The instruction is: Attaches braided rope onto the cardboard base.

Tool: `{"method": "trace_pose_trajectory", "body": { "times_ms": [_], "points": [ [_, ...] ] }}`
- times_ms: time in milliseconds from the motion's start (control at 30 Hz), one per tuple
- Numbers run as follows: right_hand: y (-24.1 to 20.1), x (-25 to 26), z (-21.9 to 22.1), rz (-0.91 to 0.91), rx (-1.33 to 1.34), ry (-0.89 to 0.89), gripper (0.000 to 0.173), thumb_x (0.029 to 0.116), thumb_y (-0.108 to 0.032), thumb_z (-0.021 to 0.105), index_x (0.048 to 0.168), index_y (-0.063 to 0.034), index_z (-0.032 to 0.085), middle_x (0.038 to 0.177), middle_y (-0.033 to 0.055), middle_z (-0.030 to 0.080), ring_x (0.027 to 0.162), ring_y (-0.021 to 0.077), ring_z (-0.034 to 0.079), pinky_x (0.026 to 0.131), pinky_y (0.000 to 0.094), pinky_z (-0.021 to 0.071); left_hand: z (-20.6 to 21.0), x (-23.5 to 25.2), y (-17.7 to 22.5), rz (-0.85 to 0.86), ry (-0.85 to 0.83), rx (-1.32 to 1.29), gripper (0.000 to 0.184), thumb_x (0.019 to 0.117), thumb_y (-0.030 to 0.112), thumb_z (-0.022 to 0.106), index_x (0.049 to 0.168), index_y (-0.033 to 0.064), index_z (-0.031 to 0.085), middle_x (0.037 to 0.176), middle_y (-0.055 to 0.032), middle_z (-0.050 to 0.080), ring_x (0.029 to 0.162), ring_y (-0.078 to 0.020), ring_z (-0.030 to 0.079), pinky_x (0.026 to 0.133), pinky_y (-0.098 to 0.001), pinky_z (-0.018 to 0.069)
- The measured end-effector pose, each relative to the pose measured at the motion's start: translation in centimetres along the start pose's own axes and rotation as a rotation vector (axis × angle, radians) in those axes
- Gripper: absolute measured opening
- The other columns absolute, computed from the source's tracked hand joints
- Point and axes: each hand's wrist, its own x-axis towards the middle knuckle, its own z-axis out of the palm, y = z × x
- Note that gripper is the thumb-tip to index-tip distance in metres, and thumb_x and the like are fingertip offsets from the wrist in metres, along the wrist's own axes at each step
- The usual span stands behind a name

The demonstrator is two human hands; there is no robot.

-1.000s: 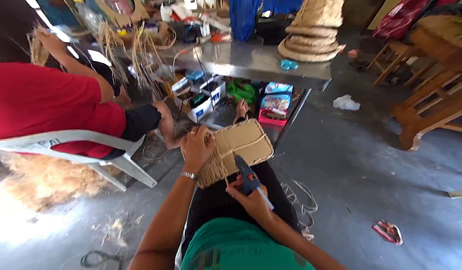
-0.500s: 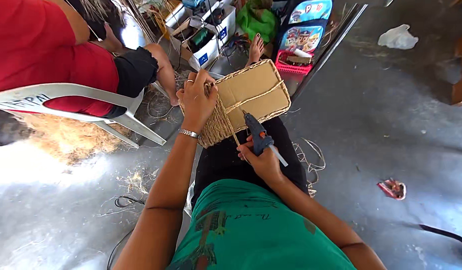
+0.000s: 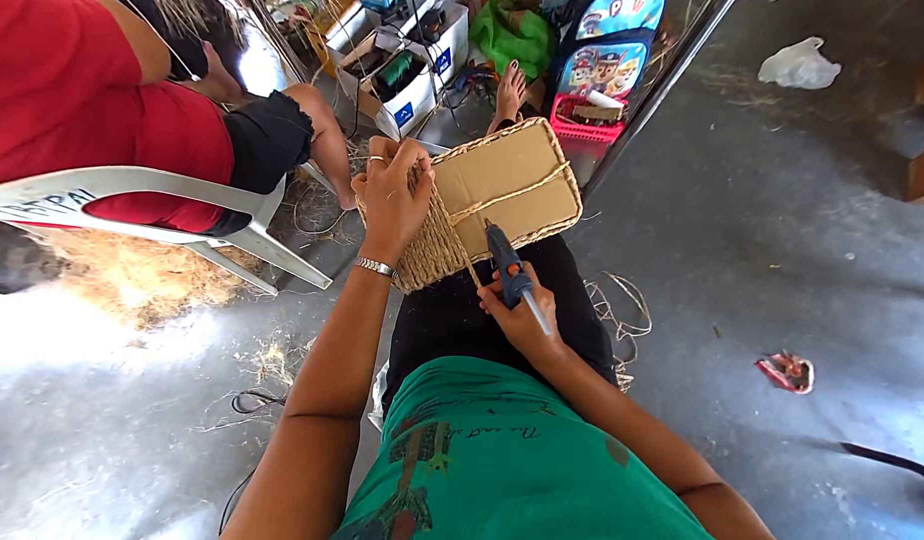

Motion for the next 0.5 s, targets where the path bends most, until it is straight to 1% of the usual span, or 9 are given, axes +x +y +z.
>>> {"method": "trace_pose_trajectory", "body": {
  "times_ms": [133,233,300,367,433,500],
  "points": [
    [-0.2,-0.3,-0.2,-0.056,-0.069,0.067,0.037,0.0934,-0.019,0.074,0.124,-0.0042,0.059,0.088,0.0007,0.077,0.075,0.0110,0.075,0.070,0.0321,0.0658,0.0,0.0,-0.3,0.033,0.014,-0.023,0.019,0.0981,0.034,0.062,0.108,0.0196,0.069,0.121,-0.0088,0.058,0.114,-0.0269,0.056,0.092,-0.0557,0.0388],
    [-0.5,-0.6,-0.2,-0.089,-0.105,0.100,0.037,0.0936,-0.019,0.074,0.123,-0.0030,0.059,0.088,0.0017,0.076,0.076,0.0112,0.075,0.071,0.0326,0.0655,0.0,-0.1,-0.5,0.046,0.023,-0.039,0.020,0.0982,0.035,0.063,0.109,0.0195,0.069,0.120,-0.0082,0.058,0.113,-0.0262,0.056,0.091,-0.0551,0.0391],
    [-0.6,-0.7,-0.2,-0.118,-0.124,0.126,0.036,0.0939,-0.020,0.074,0.123,-0.0022,0.060,0.088,0.0023,0.076,0.076,0.0115,0.075,0.070,0.0332,0.0651,-0.1,-0.1,-0.4,0.052,0.009,-0.023,0.021,0.0986,0.036,0.062,0.110,0.0199,0.069,0.122,-0.0095,0.059,0.114,-0.0277,0.057,0.091,-0.0575,0.0398],
    [-0.9,-0.8,-0.4,-0.126,-0.120,0.145,0.036,0.0940,-0.019,0.074,0.122,-0.0023,0.060,0.088,0.0023,0.076,0.075,0.0111,0.075,0.069,0.0329,0.0652,-0.1,-0.1,-0.3,0.049,-0.003,-0.011,0.020,0.0990,0.035,0.060,0.110,0.0202,0.068,0.124,-0.0097,0.057,0.115,-0.0283,0.056,0.091,-0.0578,0.0388],
    [-1.1,-0.9,-0.5,-0.117,-0.118,0.146,0.037,0.0940,-0.019,0.074,0.123,-0.0020,0.060,0.088,0.0023,0.076,0.075,0.0110,0.074,0.069,0.0329,0.0653,0.0,-0.1,-0.3,0.054,-0.004,-0.007,0.020,0.0996,0.036,0.059,0.111,0.0211,0.067,0.124,-0.0095,0.056,0.115,-0.0281,0.055,0.090,-0.0565,0.0379],
    [-1.1,-1.1,-0.2,-0.117,-0.126,0.107,0.037,0.0940,-0.018,0.073,0.124,-0.0016,0.059,0.089,0.0033,0.076,0.076,0.0117,0.075,0.071,0.0329,0.0653,0.1,-0.1,0.0,0.064,-0.011,0.002,0.020,0.1001,0.036,0.058,0.111,0.0216,0.066,0.123,-0.0099,0.055,0.114,-0.0290,0.055,0.090,-0.0568,0.0379]
  ]
}}
